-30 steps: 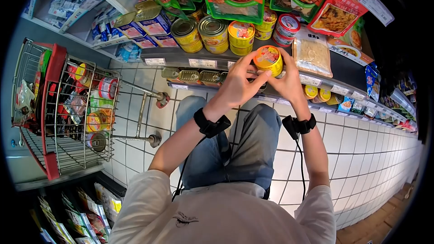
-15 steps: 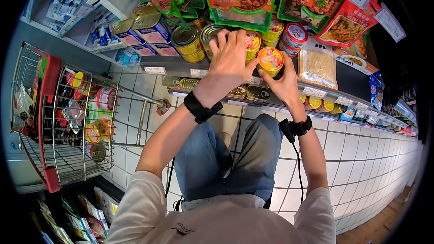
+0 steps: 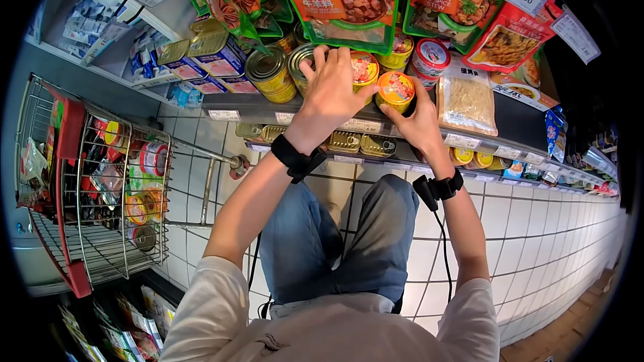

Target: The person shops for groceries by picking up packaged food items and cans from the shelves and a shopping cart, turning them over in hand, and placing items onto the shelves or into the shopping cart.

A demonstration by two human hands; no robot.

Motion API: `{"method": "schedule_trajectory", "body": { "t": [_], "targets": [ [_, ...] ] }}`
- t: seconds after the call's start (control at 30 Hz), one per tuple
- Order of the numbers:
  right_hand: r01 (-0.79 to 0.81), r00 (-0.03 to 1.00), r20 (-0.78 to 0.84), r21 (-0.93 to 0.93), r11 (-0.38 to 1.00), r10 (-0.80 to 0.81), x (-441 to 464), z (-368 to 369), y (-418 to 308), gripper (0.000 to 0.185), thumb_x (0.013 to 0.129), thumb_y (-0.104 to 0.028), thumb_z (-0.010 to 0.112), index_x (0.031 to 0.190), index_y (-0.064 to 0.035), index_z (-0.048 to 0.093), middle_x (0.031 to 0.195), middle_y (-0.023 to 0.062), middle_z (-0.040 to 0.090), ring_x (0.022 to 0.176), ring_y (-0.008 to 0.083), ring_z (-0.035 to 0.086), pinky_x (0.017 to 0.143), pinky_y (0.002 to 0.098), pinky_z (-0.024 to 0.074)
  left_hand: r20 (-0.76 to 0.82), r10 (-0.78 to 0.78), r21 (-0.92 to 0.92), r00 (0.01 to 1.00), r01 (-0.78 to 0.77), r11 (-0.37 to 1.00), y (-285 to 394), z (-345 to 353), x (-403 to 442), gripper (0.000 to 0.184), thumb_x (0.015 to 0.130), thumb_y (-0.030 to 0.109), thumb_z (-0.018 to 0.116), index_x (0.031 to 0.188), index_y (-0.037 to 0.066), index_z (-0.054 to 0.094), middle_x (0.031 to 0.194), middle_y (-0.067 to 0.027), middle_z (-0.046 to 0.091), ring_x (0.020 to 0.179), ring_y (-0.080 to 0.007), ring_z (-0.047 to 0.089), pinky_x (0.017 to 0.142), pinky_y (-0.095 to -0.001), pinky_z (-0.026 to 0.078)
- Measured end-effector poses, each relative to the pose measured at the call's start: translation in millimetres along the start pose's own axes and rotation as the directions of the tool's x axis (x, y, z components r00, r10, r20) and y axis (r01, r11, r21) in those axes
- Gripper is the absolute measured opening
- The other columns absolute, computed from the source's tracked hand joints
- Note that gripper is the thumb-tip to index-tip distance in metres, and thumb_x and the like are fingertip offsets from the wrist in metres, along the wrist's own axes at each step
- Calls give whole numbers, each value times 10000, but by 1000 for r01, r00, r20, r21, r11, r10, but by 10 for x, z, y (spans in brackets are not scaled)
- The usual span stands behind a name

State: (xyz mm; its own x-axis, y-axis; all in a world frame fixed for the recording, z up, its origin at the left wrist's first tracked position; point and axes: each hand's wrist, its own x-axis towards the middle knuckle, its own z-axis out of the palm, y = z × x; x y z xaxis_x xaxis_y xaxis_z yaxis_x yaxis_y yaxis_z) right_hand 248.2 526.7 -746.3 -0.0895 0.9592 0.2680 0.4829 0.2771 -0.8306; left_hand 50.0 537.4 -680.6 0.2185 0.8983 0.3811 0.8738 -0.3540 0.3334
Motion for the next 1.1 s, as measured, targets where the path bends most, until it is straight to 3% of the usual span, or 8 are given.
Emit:
{"method": "schedule_trajectory", "body": {
  "t": [0.4,0.5,0.6,0.7,0.8,0.87,1.0,1.1],
  "targets": [
    [-46,997,-62,57,997,50,-97,-77,-75,762,694,-172,832,1306,62,443,1163,254,618,1088,326,631,919,388,501,-95,56,-88,994,-64,994,91,-11,-75,630,702,378,810,1123,-17,556,1107,-182,589,1163,-337,439,1012,-470,250],
    [121,976,-195,108,987,-99,-200,-115,-114,775,684,-176,845,1319,33,454,1239,245,581,1146,329,595,968,402,474,-80,129,-103,988,-137,985,118,-91,-218,654,698,339,821,1170,-22,548,1146,-186,588,1170,-350,448,1032,-470,273],
    [164,977,-167,181,970,-134,-294,-262,-367,769,686,-160,849,1335,-8,465,1318,209,537,1223,329,539,1020,409,436,-98,171,-124,980,-183,975,177,-221,-358,695,684,275,840,1224,-32,529,1176,-188,587,1167,-359,465,1012,-459,338],
    [334,942,-9,135,933,-336,-391,-385,-594,762,690,-119,835,1351,-52,462,1359,158,510,1289,326,474,1062,404,400,-60,150,-185,987,-158,970,252,-381,-500,749,661,218,860,1267,-49,508,1215,-195,573,1202,-358,469,996,-425,412],
    [342,924,113,176,923,-364,-510,-393,-695,793,674,-105,830,1367,-49,448,1375,165,487,1295,337,463,1068,410,394,-58,146,-234,988,-156,960,389,-564,-684,761,663,216,867,1286,-29,504,1244,-203,554,1223,-353,481,1003,-403,436],
    [322,921,150,220,921,-359,-612,-413,-761,832,659,-82,816,1393,-59,425,1388,170,469,1299,344,454,1071,410,391,83,25,-375,996,8,927,513,-706,-789,755,668,212,870,1294,1,505,1255,-201,550,1213,-348,502,1004,-397,441],
    [263,912,238,284,922,-333,-793,-430,-926,878,646,-65,804,1423,-79,395,1386,176,470,1296,342,457,1070,406,393,197,83,-565,977,44,824,646,-823,-947,797,670,170,875,1337,27,463,1331,-174,511,1224,-275,533,990,-359,461],
    [239,925,227,279,930,-306,-876,-448,-964,897,638,-75,822,1424,-76,391,1364,179,494,1269,353,484,1056,410,410,177,115,-564,978,5,826,717,-877,-1014,896,677,156,875,1417,42,381,1368,-161,486,1240,-249,524,1003,-356,457]
  ]
}}
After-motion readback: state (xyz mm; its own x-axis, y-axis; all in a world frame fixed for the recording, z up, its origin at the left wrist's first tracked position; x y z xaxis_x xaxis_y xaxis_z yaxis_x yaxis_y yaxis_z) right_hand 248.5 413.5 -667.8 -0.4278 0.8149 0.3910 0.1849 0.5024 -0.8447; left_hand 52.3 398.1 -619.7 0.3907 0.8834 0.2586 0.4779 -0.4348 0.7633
